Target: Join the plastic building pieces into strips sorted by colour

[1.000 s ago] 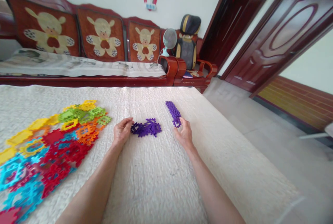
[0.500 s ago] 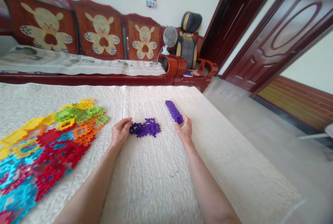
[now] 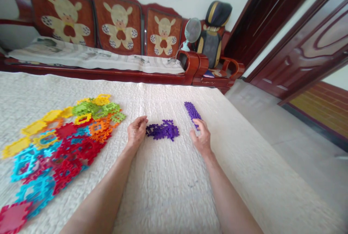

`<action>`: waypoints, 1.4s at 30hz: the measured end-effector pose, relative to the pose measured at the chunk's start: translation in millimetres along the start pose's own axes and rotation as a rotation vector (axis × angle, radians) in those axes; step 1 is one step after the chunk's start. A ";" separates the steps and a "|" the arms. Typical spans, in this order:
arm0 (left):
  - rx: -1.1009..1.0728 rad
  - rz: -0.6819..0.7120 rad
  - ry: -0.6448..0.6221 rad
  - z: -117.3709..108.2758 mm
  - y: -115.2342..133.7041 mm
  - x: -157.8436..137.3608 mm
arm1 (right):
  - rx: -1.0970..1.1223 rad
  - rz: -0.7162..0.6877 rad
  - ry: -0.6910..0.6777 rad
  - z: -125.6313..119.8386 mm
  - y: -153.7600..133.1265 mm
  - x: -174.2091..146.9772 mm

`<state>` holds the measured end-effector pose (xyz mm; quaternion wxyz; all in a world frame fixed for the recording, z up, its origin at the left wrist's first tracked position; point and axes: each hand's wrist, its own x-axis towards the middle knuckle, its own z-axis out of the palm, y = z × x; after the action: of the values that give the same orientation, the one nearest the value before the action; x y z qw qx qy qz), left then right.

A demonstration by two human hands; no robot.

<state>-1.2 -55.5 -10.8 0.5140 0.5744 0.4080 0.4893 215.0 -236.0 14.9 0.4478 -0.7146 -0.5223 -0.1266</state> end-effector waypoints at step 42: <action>0.033 -0.022 -0.034 -1.2 -8.1 3.0 | -0.151 0.084 -0.176 20.0 -19.4 -9.6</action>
<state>-1.6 -51.2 -18.4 0.5166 0.5864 0.4139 0.4669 188.5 -225.6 7.2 0.3503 -0.7758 -0.5182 -0.0834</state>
